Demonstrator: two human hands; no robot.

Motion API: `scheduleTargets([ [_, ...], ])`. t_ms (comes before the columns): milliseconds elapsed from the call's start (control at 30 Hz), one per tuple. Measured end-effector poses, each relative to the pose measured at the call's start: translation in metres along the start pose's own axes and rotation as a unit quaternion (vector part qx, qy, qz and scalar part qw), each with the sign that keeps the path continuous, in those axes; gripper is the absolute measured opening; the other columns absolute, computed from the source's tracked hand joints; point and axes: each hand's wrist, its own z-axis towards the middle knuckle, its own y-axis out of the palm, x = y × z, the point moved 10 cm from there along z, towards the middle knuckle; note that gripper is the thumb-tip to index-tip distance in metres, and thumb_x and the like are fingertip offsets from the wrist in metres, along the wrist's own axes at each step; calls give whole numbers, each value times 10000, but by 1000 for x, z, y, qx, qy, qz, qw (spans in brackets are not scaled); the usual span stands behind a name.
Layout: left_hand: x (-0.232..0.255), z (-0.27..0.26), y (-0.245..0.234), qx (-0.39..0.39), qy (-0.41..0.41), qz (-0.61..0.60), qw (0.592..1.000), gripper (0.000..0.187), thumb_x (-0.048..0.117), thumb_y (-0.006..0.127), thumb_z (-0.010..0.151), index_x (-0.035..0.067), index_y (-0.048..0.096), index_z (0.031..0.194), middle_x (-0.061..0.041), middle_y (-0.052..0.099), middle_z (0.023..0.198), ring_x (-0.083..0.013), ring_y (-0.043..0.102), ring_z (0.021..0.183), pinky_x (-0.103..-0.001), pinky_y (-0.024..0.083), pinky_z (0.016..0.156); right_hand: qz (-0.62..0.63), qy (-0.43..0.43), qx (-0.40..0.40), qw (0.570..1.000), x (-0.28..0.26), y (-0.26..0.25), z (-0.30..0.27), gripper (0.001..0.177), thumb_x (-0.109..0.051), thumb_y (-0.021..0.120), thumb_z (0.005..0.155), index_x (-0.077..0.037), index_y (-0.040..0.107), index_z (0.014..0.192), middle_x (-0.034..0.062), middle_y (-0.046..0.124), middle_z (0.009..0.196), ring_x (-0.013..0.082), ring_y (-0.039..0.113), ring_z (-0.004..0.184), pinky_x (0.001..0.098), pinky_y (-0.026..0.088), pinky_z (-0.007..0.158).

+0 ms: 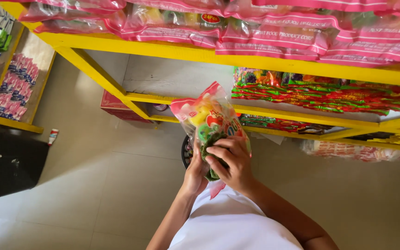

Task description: Wiping down a bag of candy with a cleaning cloth in a grocery store aisle.

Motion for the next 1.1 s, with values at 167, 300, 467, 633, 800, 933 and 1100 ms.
scheduleTargets([
  [167, 31, -7, 46, -7, 5, 10, 1000, 719, 396, 396, 1110, 256, -24, 1676, -220, 253, 1674, -393, 338, 1472, -642, 346, 1129, 8, 7, 25, 1000, 46, -13, 12, 176, -248, 700, 979, -143, 738, 1115, 62, 644, 1011, 254, 621, 946, 395, 515, 884],
  [300, 38, -15, 51, -7, 4, -1, 1000, 724, 383, 397, 1112, 270, -46, 1673, -238, 206, 1686, -458, 242, 1507, -681, 269, 1149, 38, 65, 32, 997, 73, -20, 21, 153, -153, 613, 1058, -39, 692, 1121, 127, 674, 1032, 322, 661, 963, 418, 522, 887],
  [467, 42, -16, 42, 7, 15, 16, 1000, 732, 401, 392, 1110, 256, -50, 1674, -228, 177, 1697, -437, 204, 1523, -660, 235, 1169, 36, 55, 25, 997, 20, -11, 8, 147, -210, 658, 1010, -90, 713, 1075, 85, 649, 980, 269, 625, 919, 420, 504, 869],
  [633, 42, -21, 37, 4, 28, 17, 999, 714, 381, 407, 1107, 252, -12, 1672, -230, 240, 1680, -415, 271, 1515, -650, 303, 1165, 45, -32, -15, 998, 7, 2, 4, 191, -270, 779, 890, -179, 782, 1058, 45, 667, 997, 235, 610, 920, 408, 518, 870],
  [800, 61, -33, 74, -4, -26, 30, 999, 718, 400, 418, 1093, 247, 5, 1660, -68, 102, 1741, -303, 158, 1583, -494, 201, 1250, 77, 158, -21, 984, 67, -5, 18, 208, -64, 617, 997, -4, 643, 1194, 120, 550, 1189, 250, 555, 1054, 346, 460, 932],
  [933, 60, -35, 67, 6, -18, 48, 999, 728, 401, 411, 1090, 227, -9, 1658, -79, 98, 1737, -299, 158, 1578, -491, 194, 1254, 92, 129, 3, 987, 22, -10, 16, 172, -37, 622, 950, -16, 626, 1121, 96, 604, 1093, 237, 574, 970, 359, 473, 893],
  [1100, 60, -34, 68, 9, -7, 33, 999, 713, 346, 436, 1096, 173, 43, 1664, -106, 198, 1705, -268, 221, 1550, -426, 218, 1249, 43, -28, -35, 998, -33, -1, 22, 232, -129, 762, 836, -84, 719, 1059, 75, 612, 1097, 290, 557, 1042, 434, 480, 994],
])
